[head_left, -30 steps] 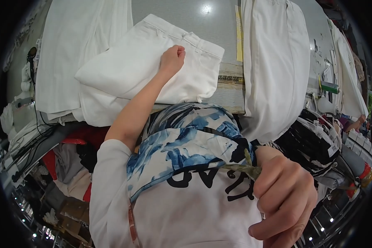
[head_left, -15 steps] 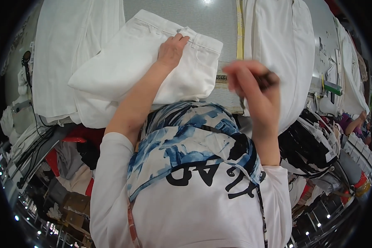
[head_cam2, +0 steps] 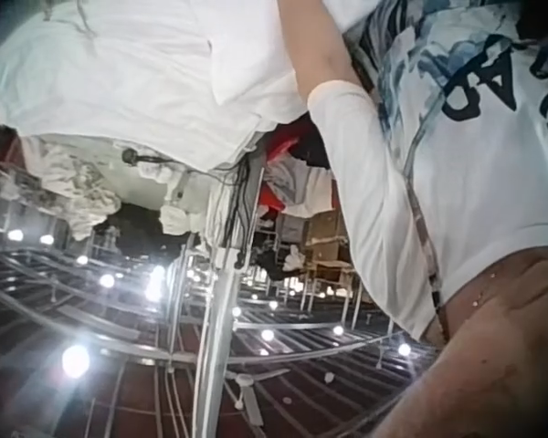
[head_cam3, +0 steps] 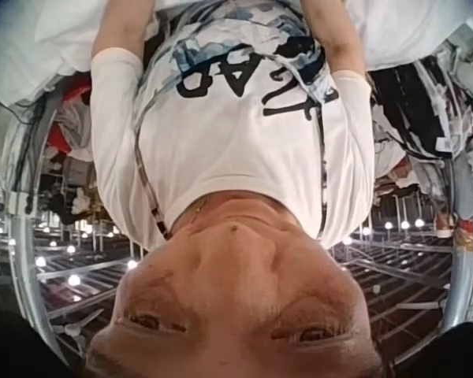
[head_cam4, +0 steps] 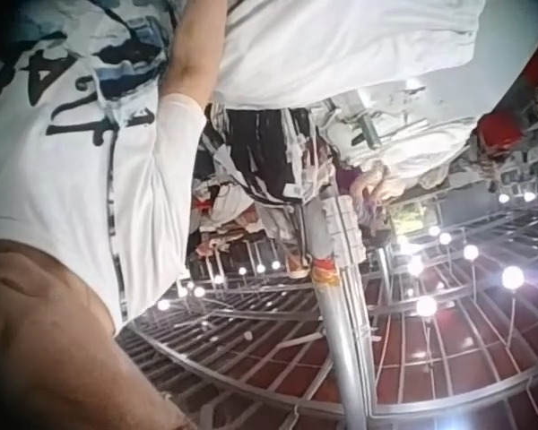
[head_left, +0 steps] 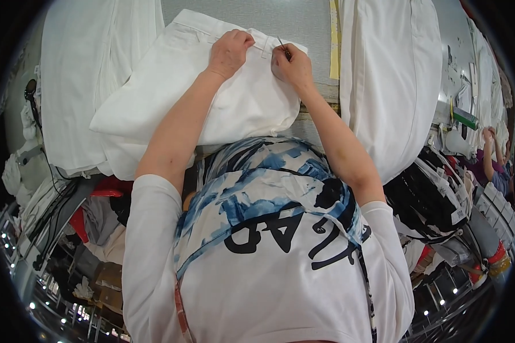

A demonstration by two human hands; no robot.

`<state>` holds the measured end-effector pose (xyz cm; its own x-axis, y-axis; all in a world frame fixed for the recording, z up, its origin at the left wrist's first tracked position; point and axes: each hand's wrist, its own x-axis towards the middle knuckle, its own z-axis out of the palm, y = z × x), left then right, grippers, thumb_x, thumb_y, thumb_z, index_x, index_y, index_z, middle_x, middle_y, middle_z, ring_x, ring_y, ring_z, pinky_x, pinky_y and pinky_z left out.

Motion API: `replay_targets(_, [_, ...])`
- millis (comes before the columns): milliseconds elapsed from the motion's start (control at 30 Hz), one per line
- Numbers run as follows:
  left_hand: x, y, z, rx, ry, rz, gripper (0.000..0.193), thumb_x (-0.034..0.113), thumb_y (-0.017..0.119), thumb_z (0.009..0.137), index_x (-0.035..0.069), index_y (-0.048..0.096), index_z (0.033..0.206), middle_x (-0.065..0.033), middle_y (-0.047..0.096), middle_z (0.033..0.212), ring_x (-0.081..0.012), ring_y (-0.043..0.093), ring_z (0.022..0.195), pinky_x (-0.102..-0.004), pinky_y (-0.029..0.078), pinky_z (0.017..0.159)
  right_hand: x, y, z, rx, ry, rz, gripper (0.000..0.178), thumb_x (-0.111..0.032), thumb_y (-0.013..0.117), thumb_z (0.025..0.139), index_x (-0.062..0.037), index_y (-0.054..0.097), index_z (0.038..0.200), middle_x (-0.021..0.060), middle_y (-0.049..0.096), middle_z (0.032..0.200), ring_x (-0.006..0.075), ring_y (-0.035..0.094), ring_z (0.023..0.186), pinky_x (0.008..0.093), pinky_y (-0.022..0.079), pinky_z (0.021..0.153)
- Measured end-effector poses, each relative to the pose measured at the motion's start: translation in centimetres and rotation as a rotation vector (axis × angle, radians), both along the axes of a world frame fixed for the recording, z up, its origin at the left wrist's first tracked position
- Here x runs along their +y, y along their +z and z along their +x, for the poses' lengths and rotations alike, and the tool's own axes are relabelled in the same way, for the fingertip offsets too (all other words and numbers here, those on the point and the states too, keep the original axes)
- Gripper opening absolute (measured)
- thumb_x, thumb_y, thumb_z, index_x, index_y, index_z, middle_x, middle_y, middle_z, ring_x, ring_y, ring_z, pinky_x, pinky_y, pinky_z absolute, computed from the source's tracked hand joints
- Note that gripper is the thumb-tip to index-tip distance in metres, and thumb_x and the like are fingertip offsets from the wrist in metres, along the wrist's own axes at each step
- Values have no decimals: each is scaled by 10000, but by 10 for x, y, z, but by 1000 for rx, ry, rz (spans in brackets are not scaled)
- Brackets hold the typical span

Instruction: Inspecting, trimming loose threads, measuring, and folding white trousers in a garment processing facility.

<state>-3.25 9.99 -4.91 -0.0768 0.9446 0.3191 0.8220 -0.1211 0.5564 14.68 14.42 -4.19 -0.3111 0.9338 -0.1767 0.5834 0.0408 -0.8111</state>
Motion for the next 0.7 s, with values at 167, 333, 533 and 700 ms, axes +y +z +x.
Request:
replay_targets(167, [-3, -4, -1, -318, 209, -99, 111, 169, 548, 835, 62, 575, 825, -90, 623, 813, -265, 600, 757, -362, 479, 675, -1, -1, -4, -113, -55, 30, 271, -316, 578, 800, -57, 640, 856, 136, 655, 766, 315, 632, 738, 377, 489, 659])
replay_targets(333, [-4, -5, -1, -386, 222, -84, 130, 181, 543, 841, 55, 577, 835, -100, 626, 824, -276, 601, 758, -360, 475, 691, -9, 16, -11, -151, -5, 111, 253, -281, 584, 828, -45, 610, 914, 109, 641, 717, 248, 620, 663, 336, 471, 617])
replay_targets(533, [-4, -7, -2, -380, 184, -79, 137, 171, 561, 856, 37, 589, 865, -98, 623, 780, -230, 601, 710, -314, 474, 657, -15, 28, -27, -297, 185, 283, 285, -332, 569, 846, -89, 529, 988, 102, 642, 722, 309, 628, 694, 395, 476, 592])
replay_targets(700, [-4, -7, -4, -421, 191, -119, 141, 189, 546, 851, 52, 578, 842, -109, 610, 854, -293, 586, 766, -374, 467, 673, -10, 29, -38, -365, 294, 322, 246, -305, 551, 844, -77, 501, 924, 129, 638, 707, 325, 627, 689, 455, 463, 579])
